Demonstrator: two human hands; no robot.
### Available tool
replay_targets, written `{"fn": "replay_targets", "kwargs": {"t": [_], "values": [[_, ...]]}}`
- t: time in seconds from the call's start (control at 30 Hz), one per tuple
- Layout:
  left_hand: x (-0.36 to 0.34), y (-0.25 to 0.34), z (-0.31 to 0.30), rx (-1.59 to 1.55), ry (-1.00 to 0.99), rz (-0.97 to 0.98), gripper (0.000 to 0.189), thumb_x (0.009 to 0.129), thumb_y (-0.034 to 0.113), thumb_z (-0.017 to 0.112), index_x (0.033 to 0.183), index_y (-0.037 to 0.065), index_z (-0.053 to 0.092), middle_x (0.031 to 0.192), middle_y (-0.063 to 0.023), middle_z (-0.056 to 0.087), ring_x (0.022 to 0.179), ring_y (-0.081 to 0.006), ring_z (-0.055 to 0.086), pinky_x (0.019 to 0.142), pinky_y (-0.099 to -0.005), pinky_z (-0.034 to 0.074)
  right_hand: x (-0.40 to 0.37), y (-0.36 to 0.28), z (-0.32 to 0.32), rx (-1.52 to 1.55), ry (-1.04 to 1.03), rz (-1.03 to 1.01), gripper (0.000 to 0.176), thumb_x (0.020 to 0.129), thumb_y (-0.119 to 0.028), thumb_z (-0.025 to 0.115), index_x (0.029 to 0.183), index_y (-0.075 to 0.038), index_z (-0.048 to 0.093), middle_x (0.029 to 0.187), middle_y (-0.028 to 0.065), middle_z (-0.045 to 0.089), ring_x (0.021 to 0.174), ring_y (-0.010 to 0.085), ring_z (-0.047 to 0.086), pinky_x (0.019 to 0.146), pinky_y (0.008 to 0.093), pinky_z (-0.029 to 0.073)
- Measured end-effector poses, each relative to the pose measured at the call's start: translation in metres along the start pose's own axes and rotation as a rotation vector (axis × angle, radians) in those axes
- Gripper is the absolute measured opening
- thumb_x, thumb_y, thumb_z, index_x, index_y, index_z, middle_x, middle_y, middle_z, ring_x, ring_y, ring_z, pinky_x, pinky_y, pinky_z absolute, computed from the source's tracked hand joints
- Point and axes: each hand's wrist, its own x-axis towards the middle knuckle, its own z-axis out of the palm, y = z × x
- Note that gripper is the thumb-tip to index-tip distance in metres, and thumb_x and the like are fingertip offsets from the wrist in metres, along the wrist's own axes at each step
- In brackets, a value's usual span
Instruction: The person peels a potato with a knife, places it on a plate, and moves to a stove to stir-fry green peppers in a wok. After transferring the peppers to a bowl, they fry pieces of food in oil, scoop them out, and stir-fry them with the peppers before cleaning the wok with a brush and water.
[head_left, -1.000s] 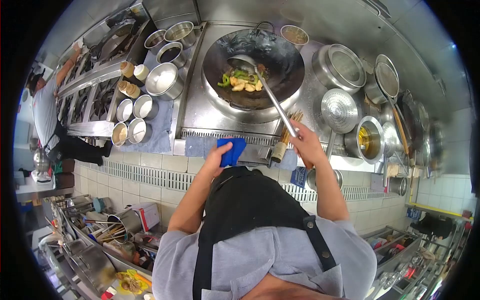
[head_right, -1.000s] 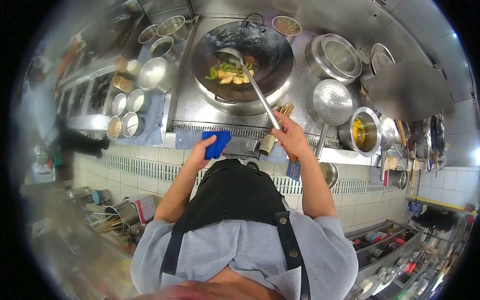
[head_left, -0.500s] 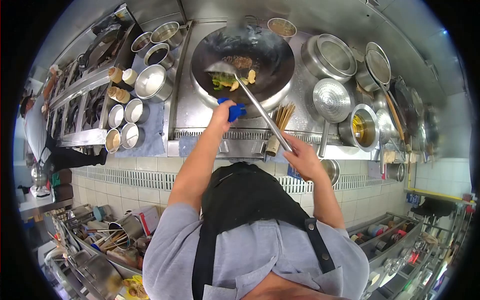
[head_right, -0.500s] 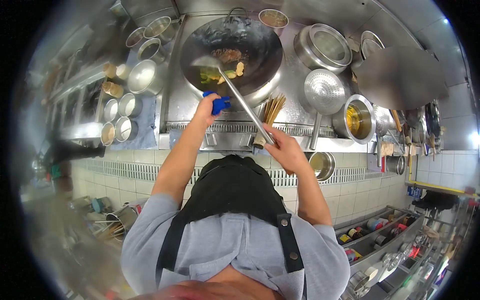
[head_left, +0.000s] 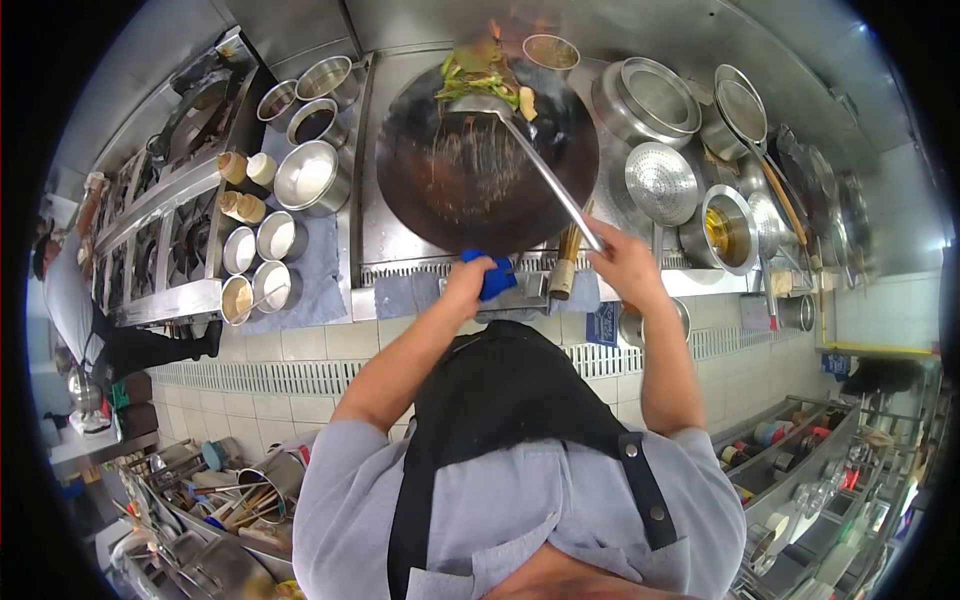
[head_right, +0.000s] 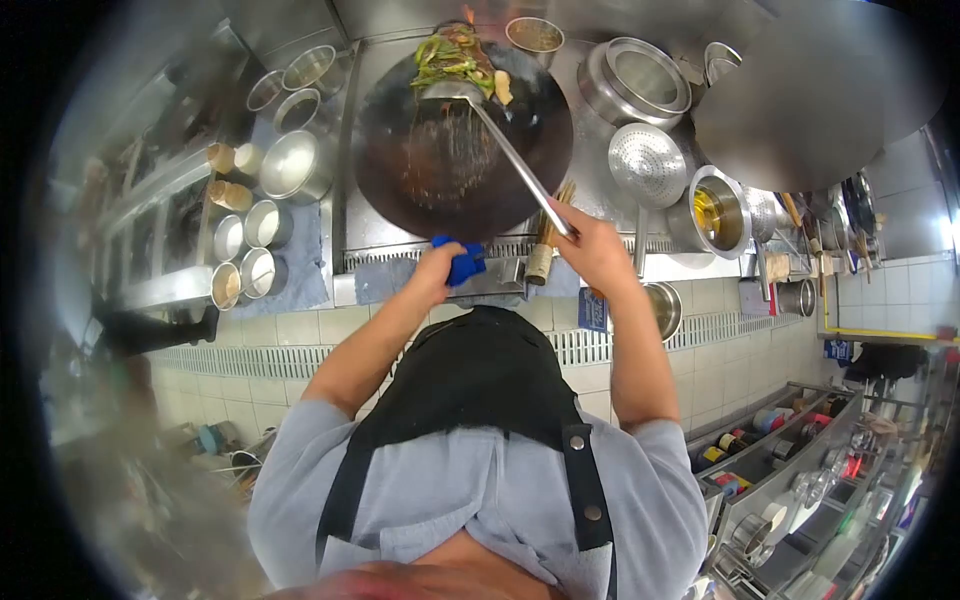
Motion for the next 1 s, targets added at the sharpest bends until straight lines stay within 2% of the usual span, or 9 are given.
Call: {"fn": "replay_targets", "kwargs": {"t": [0.1, 0.17, 0.23, 0.37, 0.5, 0.6, 0.77, 0.9, 1.0], "values": [[-0.038, 0.044, 0.013, -0.184, -0.059, -0.026, 0.025, 0.084, 0.017, 0.07, 0.105, 0.005, 0.063, 0.093, -0.0071, 0.067, 0.078, -0.0206, 0.066, 0.069, -0.0367, 0.056, -0.039, -0.017, -0.037, 0.153, -0.08, 0.151, 0.056, 0.085, -0.003, 0.07, 0.14, -0.013, 0.063, 0.071, 0.0026, 0.058, 0.061, 0.0101, 0.051, 0.06, 0.029, 0.046], [-0.047, 0.092, 0.021, -0.119, -0.032, -0.058, 0.02, 0.087, 0.024, 0.068, 0.097, 0.008, 0.061, 0.087, -0.0063, 0.064, 0.072, -0.0171, 0.062, 0.053, -0.0324, 0.048, -0.056, -0.015, -0.049, 0.135, -0.091, 0.146, 0.055, 0.085, -0.001, 0.069, 0.139, -0.012, 0.063, 0.071, -0.0004, 0.056, 0.062, 0.0065, 0.048, 0.057, 0.0253, 0.043], [-0.039, 0.1, 0.019, -0.068, -0.056, -0.028, 0.021, 0.088, 0.025, 0.069, 0.098, 0.008, 0.061, 0.087, -0.0063, 0.064, 0.072, -0.0174, 0.061, 0.053, -0.0317, 0.048, -0.058, -0.02, -0.054, 0.104, -0.174, 0.222, 0.055, 0.084, -0.003, 0.07, 0.139, -0.013, 0.064, 0.07, 0.0016, 0.057, 0.061, 0.0084, 0.049, 0.058, 0.0275, 0.043], [-0.012, 0.082, 0.004, -0.101, -0.08, -0.016, 0.022, 0.088, 0.025, 0.069, 0.1, 0.009, 0.062, 0.088, -0.0057, 0.064, 0.071, -0.0176, 0.061, 0.055, -0.034, 0.049, -0.015, -0.016, 0.0, -0.136, -0.065, 0.041, 0.056, 0.084, -0.008, 0.073, 0.139, -0.013, 0.063, 0.071, 0.0053, 0.059, 0.061, 0.0123, 0.055, 0.06, 0.0327, 0.047], [-0.03, 0.031, 0.001, -0.032, -0.03, 0.083, 0.028, 0.088, 0.016, 0.067, 0.112, 0.003, 0.062, 0.102, -0.0087, 0.068, 0.088, -0.0216, 0.069, 0.07, -0.0344, 0.055, -0.006, -0.009, 0.03, -0.064, 0.046, 0.08, 0.056, 0.085, -0.007, 0.073, 0.14, -0.015, 0.063, 0.073, 0.0063, 0.061, 0.062, 0.0114, 0.056, 0.059, 0.0328, 0.048], [-0.03, 0.041, 0.005, -0.122, -0.066, 0.055, 0.028, 0.087, 0.018, 0.068, 0.111, 0.003, 0.061, 0.101, -0.0076, 0.067, 0.086, -0.0206, 0.068, 0.066, -0.0347, 0.055, -0.035, 0.013, 0.027, 0.449, 0.046, 0.131, 0.054, 0.092, -0.003, 0.068, 0.145, -0.009, 0.056, 0.081, 0.0055, 0.064, 0.06, 0.0094, 0.055, 0.054, 0.0257, 0.046], [0.035, 0.086, 0.019, -0.086, -0.115, 0.043, 0.029, 0.095, 0.029, 0.066, 0.112, 0.006, 0.059, 0.101, -0.008, 0.066, 0.086, -0.0203, 0.066, 0.059, -0.0327, 0.054, -0.024, 0.003, 0.035, 0.62, 0.04, 0.27, 0.061, 0.092, 0.0, 0.065, 0.15, -0.004, 0.046, 0.081, 0.0029, 0.061, 0.058, 0.0086, 0.055, 0.05, 0.0241, 0.044], [0.027, 0.087, 0.027, -0.182, -0.039, -0.015, 0.036, 0.1, 0.035, 0.062, 0.12, 0.005, 0.058, 0.107, -0.0096, 0.067, 0.09, -0.0222, 0.067, 0.061, -0.0344, 0.056, 0.014, 0.007, 0.06, 0.57, 0.053, 0.304, 0.062, 0.094, -0.003, 0.062, 0.152, -0.001, 0.04, 0.08, 0.0062, 0.062, 0.058, 0.0132, 0.058, 0.052, 0.0278, 0.048], [-0.005, 0.069, 0.012, -0.282, -0.042, 0.008, 0.041, 0.102, 0.038, 0.059, 0.126, 0.004, 0.056, 0.113, -0.0113, 0.068, 0.093, -0.0236, 0.068, 0.064, -0.0363, 0.058, 0.029, 0.022, 0.065, 0.807, -0.093, 0.311, 0.059, 0.095, -0.003, 0.063, 0.149, 0.003, 0.042, 0.084, 0.0087, 0.063, 0.059, 0.0152, 0.06, 0.052, 0.0294, 0.049]]}}
